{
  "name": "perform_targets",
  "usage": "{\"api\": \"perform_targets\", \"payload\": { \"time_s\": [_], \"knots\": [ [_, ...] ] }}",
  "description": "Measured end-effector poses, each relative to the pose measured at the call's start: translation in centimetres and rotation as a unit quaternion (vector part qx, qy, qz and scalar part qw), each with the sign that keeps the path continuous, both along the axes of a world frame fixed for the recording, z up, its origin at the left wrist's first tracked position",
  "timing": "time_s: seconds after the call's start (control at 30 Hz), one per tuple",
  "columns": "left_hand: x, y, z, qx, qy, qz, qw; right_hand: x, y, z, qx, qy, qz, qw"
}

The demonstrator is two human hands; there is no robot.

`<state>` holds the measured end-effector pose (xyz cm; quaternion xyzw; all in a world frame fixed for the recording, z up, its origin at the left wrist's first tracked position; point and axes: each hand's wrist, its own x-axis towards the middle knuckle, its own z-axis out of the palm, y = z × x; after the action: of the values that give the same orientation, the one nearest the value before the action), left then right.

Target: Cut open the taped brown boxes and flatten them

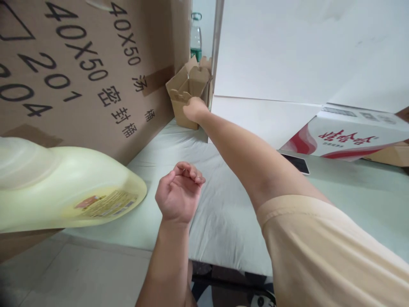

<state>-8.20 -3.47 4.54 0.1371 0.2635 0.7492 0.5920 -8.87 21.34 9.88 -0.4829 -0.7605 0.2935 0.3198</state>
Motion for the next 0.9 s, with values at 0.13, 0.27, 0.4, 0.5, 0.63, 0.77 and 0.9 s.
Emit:
{"api": "perform_targets", "payload": {
  "time_s": [0.13, 0.27, 0.4, 0.5, 0.63, 0.77, 0.9],
  "knots": [
    [-0.6, 0.6, -0.9, -0.062, 0.08, 0.177, 0.979, 2.8, -5.5, 0.9, 0.006, -0.03, 0.02, 0.999],
    [-1.8, 1.3, -2.3, -0.141, 0.129, 0.349, 0.917, 10.4, -13.9, 0.9, 0.041, -0.011, 0.021, 0.999],
    [-1.6, 1.5, -2.4, -0.054, 0.187, 0.326, 0.925, 22.2, -22.8, -1.3, 0.135, 0.102, -0.05, 0.984],
    [0.5, 1.3, -1.8, 0.012, 0.196, 0.21, 0.958, 29.1, -27.4, -3.7, 0.161, 0.106, -0.048, 0.98],
    [4.1, 1.2, -1.8, 0.062, 0.253, 0.022, 0.965, 33.2, -29.2, -6.7, 0.177, 0.094, -0.104, 0.974],
    [6.5, 1.9, -2.5, 0.123, 0.372, -0.028, 0.92, 34.0, -28.7, -9.1, 0.211, 0.146, -0.241, 0.936],
    [7.5, 2.6, -3.4, 0.129, 0.421, 0.014, 0.898, 34.6, -29.2, -9.7, 0.085, 0.227, -0.192, 0.951]
  ]
}}
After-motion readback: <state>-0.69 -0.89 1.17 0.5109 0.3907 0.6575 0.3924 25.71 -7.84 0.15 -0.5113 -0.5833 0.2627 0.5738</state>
